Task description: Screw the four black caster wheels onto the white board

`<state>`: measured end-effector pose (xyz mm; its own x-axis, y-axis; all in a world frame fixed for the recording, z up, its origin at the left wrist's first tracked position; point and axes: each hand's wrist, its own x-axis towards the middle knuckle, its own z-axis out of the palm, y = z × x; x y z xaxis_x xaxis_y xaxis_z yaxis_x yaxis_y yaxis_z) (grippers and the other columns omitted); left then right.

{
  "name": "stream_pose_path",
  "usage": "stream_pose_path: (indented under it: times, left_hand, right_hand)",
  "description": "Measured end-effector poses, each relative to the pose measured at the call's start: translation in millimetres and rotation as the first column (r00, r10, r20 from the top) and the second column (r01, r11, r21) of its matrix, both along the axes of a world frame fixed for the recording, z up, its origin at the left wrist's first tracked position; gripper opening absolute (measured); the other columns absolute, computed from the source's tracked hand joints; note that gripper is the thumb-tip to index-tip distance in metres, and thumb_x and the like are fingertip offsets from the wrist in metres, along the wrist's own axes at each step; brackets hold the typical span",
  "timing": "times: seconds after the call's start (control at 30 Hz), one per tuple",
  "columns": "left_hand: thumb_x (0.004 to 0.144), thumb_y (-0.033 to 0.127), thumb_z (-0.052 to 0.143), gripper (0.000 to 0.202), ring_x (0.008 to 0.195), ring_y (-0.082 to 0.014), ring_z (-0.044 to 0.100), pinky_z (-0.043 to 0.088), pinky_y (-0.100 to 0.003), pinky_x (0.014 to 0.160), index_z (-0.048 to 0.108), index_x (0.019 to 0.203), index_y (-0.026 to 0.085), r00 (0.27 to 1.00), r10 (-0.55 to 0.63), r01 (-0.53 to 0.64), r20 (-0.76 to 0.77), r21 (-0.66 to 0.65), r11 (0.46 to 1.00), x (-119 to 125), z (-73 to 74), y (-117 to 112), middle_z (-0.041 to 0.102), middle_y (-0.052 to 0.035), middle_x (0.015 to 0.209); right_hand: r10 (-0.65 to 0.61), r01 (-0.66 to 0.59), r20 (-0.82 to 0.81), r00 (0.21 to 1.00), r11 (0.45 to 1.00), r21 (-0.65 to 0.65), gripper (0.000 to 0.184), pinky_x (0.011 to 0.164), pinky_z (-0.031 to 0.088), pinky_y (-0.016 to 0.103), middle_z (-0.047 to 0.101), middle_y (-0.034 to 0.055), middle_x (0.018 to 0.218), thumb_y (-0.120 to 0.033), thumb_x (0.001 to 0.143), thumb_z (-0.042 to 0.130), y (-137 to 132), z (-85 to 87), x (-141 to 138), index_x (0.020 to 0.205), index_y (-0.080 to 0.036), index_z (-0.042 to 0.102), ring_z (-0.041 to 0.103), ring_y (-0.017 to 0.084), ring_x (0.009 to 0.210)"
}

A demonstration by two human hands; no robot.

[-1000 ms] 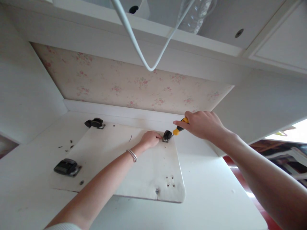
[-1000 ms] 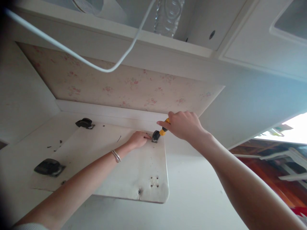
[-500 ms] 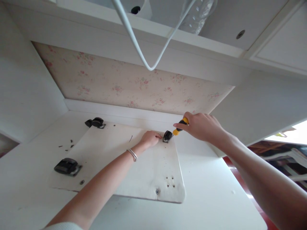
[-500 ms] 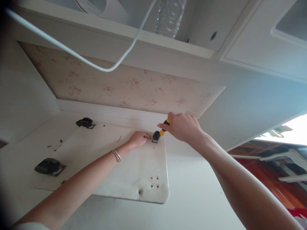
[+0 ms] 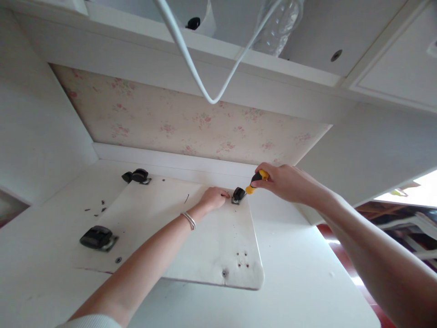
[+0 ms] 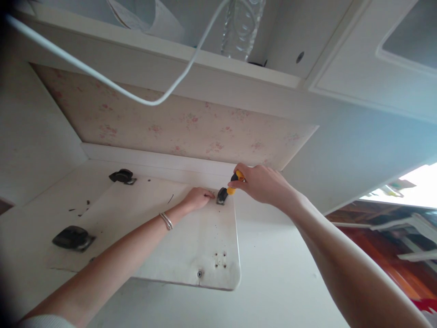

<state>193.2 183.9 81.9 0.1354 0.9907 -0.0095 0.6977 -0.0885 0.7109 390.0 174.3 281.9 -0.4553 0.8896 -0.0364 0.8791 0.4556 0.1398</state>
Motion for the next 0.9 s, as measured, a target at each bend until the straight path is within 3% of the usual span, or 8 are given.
stream_pose_path:
  times: [0.13,0.27,0.37,0.5,0.6,0.7,0.8,0.9]
  left_hand:
    - [0.082,0.012,0.055,0.037,0.106,-0.0186,0.07,0.05,-0.024,0.093,0.08,0.102,0.029,1.0,-0.025,0.025,-0.016,-0.023,0.999,-1.2,7.9,-0.8,0.078,0.0014,0.109]
    - [0.082,0.012,0.055,0.037,0.106,-0.0197,0.07,0.05,-0.024,0.091,0.079,0.105,0.027,0.998,-0.061,0.061,-0.024,-0.018,0.998,-3.9,29.1,-9.9,0.076,0.0,0.113]
    - [0.086,0.018,0.054,0.035,0.107,-0.0191,0.07,0.05,-0.024,0.092,0.079,0.106,0.029,0.995,-0.094,0.094,-0.025,0.024,0.995,-10.1,56.7,-34.3,0.076,0.0018,0.114]
    - [0.09,0.026,0.052,0.032,0.104,-0.0166,0.07,0.05,-0.022,0.089,0.078,0.108,0.035,0.989,-0.145,0.145,-0.017,0.097,0.985,-37.6,105.2,-88.3,0.077,0.0066,0.112]
    - [0.092,0.032,0.054,0.03,0.1,-0.0171,0.07,0.05,-0.023,0.089,0.077,0.111,0.03,0.99,-0.134,0.121,0.051,0.207,0.971,-86.8,139.7,-127.4,0.077,0.0029,0.112]
    - [0.087,0.04,0.062,0.029,0.088,-0.0185,0.069,0.05,-0.026,0.079,0.078,0.107,0.027,0.98,0.167,-0.185,0.11,0.181,0.966,-163.0,156.2,-153.9,0.078,0.0,0.102]
    - [0.082,0.046,0.063,0.041,0.06,-0.0132,0.057,0.041,-0.024,0.054,0.075,0.111,0.021,0.801,0.521,-0.569,0.296,0.105,0.815,-248.7,143.9,-171.2,0.072,-0.002,0.079]
    - [0.077,0.047,0.064,0.048,0.059,-0.0106,0.054,0.038,-0.022,0.052,0.072,0.112,0.015,0.688,0.668,-0.701,0.286,0.02,0.713,-317.8,108.8,-189.4,0.071,-0.0042,0.084]
  right_hand:
    - [-0.039,0.032,0.072,0.997,0.995,0.098,0.062,0.057,0.035,0.033,0.068,0.0092,0.081,-0.079,0.086,0.032,-3.5,-0.9,-13.1,0.097,-0.027,0.062,0.064,0.028,0.072]
    - [-0.024,0.011,0.082,0.996,0.988,0.156,0.065,0.058,0.035,0.033,0.069,0.0101,0.08,-0.08,0.087,0.029,-10.0,-2.7,-22.6,0.095,-0.025,0.062,0.066,0.03,0.076]
    - [-0.005,-0.005,0.062,0.998,0.986,0.164,0.063,0.057,0.035,0.033,0.069,0.0096,0.076,-0.08,0.086,0.033,-15.4,-3.6,-25.4,0.095,-0.025,0.062,0.066,0.031,0.077]
    - [0.02,-0.024,0.025,0.999,0.984,0.174,0.063,0.054,0.034,0.033,0.068,0.0086,0.071,-0.081,0.084,0.035,-17.6,-6.6,-23.7,0.092,-0.025,0.063,0.065,0.03,0.068]
    - [0.063,-0.055,-0.046,0.997,0.983,0.175,0.063,0.05,0.034,0.034,0.068,0.0079,0.066,-0.083,0.081,0.038,-13.3,-13.3,-17.2,0.085,-0.026,0.064,0.062,0.029,0.06]
    - [0.067,-0.047,-0.106,0.992,0.981,0.187,0.062,0.047,0.035,0.035,0.063,0.0058,0.058,-0.085,0.077,0.042,-5.4,-22.8,-9.1,0.084,-0.028,0.064,0.058,0.028,0.052]
    - [0.047,-0.021,-0.153,0.987,0.986,0.165,0.058,0.05,0.038,0.037,0.063,0.005,0.058,-0.085,0.075,0.047,2.0,-30.0,-4.5,0.083,-0.03,0.063,0.058,0.028,0.052]
    - [0.024,-0.007,-0.206,0.978,0.996,0.084,0.051,0.056,0.042,0.04,0.065,0.0051,0.061,-0.08,0.079,0.048,6.3,-32.0,-5.2,0.085,-0.031,0.061,0.061,0.028,0.056]
